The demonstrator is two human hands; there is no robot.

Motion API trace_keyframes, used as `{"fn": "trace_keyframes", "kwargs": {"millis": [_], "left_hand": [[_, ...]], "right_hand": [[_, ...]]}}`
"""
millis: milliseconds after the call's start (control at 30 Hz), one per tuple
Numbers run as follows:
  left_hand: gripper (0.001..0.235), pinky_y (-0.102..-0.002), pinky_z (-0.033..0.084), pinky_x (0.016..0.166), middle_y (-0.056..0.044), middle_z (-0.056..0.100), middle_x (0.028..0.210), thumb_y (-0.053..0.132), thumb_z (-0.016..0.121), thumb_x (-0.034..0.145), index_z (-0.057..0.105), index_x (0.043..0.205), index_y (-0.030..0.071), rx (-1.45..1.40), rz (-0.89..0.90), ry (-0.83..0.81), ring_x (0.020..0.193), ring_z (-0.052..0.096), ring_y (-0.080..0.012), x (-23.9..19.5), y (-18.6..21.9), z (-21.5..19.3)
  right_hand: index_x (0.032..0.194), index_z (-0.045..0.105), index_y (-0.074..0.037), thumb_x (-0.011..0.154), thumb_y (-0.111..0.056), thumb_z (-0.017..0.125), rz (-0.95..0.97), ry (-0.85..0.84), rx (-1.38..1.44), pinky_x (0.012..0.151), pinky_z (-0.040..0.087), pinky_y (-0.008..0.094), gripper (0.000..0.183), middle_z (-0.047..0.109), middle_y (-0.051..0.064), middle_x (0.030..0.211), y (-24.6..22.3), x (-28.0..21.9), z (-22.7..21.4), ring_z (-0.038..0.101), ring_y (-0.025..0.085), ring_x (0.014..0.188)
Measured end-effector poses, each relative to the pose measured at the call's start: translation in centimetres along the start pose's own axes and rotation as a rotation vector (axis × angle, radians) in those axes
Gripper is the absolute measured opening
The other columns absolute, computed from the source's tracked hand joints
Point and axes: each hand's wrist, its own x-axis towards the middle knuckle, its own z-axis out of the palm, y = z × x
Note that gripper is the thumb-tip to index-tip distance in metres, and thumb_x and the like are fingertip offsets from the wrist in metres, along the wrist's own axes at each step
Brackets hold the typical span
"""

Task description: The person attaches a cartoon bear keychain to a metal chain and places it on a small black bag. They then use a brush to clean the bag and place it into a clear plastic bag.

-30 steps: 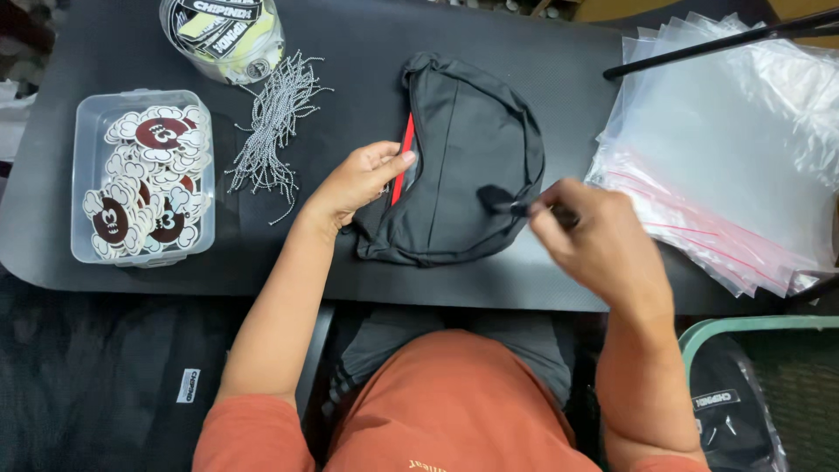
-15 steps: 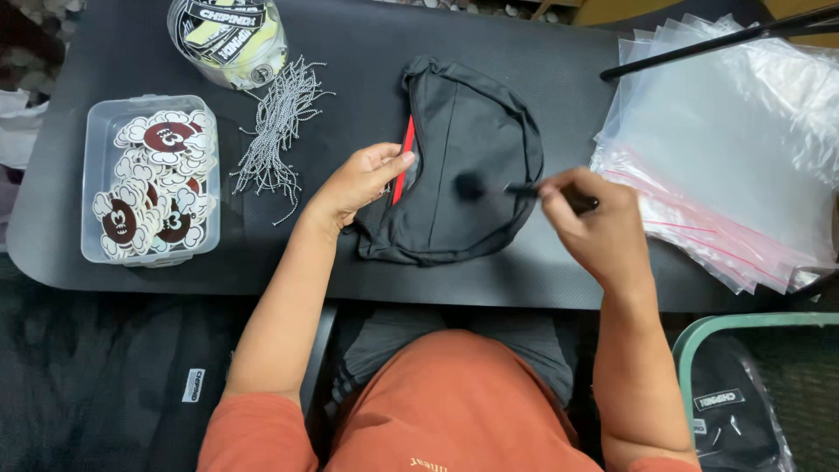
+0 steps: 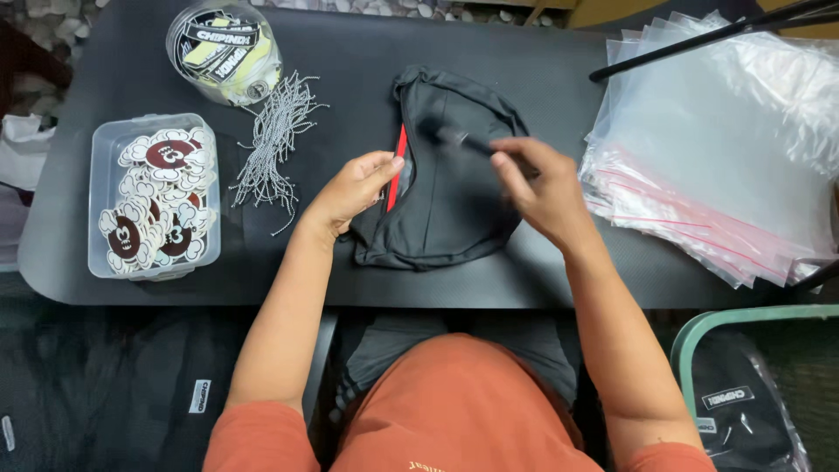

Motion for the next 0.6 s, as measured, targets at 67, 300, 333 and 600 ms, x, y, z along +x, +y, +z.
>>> {"fn": "trace_keyframes", "kwargs": {"millis": [67, 300, 333, 600], "left_hand": [[0.045, -0.026, 0.062, 0.077, -0.01, 0.073, 0.121, 0.035, 0.072, 0.1, 0.066, 0.131, 0.003, -0.031, -0.006, -0.004, 0.103, 0.071, -0.014, 2.9, -4.7, -1.7], [0.044, -0.024, 0.063, 0.071, -0.01, 0.072, 0.117, 0.032, 0.071, 0.1, 0.065, 0.131, 0.002, -0.069, -0.004, 0.007, 0.093, 0.073, -0.0099, 1.6, -2.4, -0.6], [0.044, -0.024, 0.063, 0.071, -0.01, 0.072, 0.117, 0.032, 0.071, 0.1, 0.065, 0.131, 0.002, -0.068, -0.001, 0.003, 0.093, 0.073, -0.0099, 1.6, -2.5, -0.5], [0.044, -0.02, 0.06, 0.065, -0.007, 0.073, 0.109, 0.034, 0.071, 0.099, 0.067, 0.131, 0.004, -0.04, -0.008, 0.016, 0.077, 0.068, -0.0026, 1.6, -2.5, -0.6]], "right_hand": [[0.116, 0.076, -0.007, 0.101, -0.011, 0.071, 0.063, -0.054, 0.173, 0.073, 0.056, 0.036, 0.016, 0.074, 0.013, 0.087, -0.3, 0.4, 0.7, 0.069, 0.026, 0.076], [0.122, 0.074, -0.001, 0.104, -0.008, 0.07, -0.169, 0.145, -0.118, 0.083, 0.057, 0.048, 0.019, 0.074, 0.021, 0.106, 2.8, 4.2, 1.9, 0.072, 0.043, 0.098], [0.122, 0.074, -0.001, 0.104, -0.008, 0.07, -0.169, 0.148, -0.121, 0.083, 0.057, 0.048, 0.019, 0.074, 0.021, 0.106, 2.2, 3.9, 1.6, 0.072, 0.043, 0.098], [0.108, 0.078, -0.006, 0.096, -0.015, 0.069, 0.214, -0.464, 0.117, 0.072, 0.056, 0.04, 0.017, 0.077, 0.015, 0.078, -5.5, -0.2, -6.6, 0.062, 0.017, 0.075]]}}
